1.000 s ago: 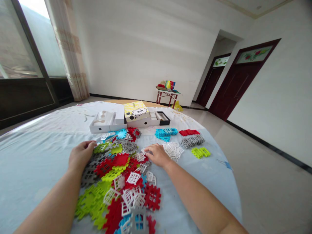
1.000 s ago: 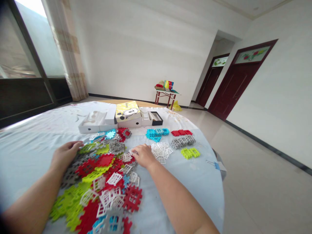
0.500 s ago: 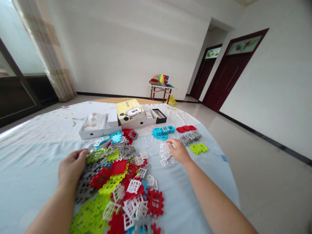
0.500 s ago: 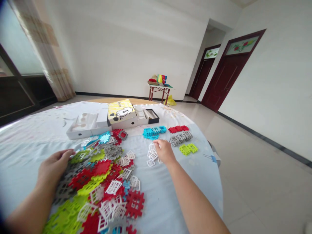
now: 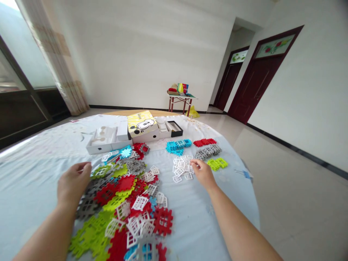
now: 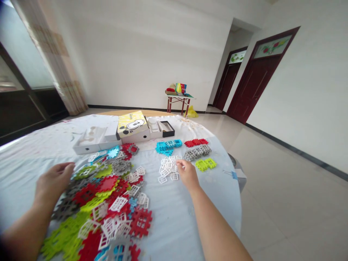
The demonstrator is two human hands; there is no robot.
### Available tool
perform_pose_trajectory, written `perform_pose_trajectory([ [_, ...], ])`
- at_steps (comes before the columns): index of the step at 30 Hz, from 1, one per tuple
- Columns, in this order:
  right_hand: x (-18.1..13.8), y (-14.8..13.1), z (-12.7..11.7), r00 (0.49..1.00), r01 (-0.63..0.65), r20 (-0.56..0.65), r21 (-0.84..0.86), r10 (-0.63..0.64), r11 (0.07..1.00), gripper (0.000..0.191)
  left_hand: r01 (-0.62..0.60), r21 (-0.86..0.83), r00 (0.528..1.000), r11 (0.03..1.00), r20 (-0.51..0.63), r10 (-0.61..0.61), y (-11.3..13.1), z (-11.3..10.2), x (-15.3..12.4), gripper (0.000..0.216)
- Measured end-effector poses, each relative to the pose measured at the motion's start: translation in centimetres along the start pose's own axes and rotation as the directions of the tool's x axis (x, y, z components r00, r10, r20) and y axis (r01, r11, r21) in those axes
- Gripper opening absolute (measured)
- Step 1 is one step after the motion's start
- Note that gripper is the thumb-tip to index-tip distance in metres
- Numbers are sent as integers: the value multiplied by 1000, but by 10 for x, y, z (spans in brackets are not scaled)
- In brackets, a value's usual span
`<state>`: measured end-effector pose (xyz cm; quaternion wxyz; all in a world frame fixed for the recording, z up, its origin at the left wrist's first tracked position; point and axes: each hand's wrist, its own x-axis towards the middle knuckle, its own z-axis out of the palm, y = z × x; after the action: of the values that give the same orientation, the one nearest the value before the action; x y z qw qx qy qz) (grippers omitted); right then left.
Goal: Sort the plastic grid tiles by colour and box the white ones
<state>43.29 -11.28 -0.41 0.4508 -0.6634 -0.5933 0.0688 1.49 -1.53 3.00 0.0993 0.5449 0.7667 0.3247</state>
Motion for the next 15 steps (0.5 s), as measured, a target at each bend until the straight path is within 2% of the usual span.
perform_pose_trajectory([
  [3,-1,1,2,999,36,12,33,-36,999,25,-219,128,972,967,-57,228,35,-17,-22,43],
  [5,1,2,2,998,55,12,54,-56,997,25,-413,98,911,906,15,413,64,-22,-40,40],
  [7,3,5,0,998,64,1,76,-64,995,26,-583,42,811,811,90,578,94,-19,-58,38],
  [9,6,7,-3,998,62,-14,98,-61,993,26,-732,-5,660,681,243,711,120,-7,-74,36],
  [10,7,8,-4,998,58,-20,107,-56,993,26,-785,-16,582,619,323,746,131,1,-81,35],
  [12,9,10,-6,999,48,-26,122,-45,991,26,-835,20,504,550,431,749,147,18,-90,33],
  [13,10,10,-7,999,44,-27,127,-41,991,26,-848,53,485,527,481,730,151,27,-91,32],
  [15,11,12,-8,999,41,-34,133,-36,990,26,-850,135,487,510,570,662,156,43,-90,31],
])
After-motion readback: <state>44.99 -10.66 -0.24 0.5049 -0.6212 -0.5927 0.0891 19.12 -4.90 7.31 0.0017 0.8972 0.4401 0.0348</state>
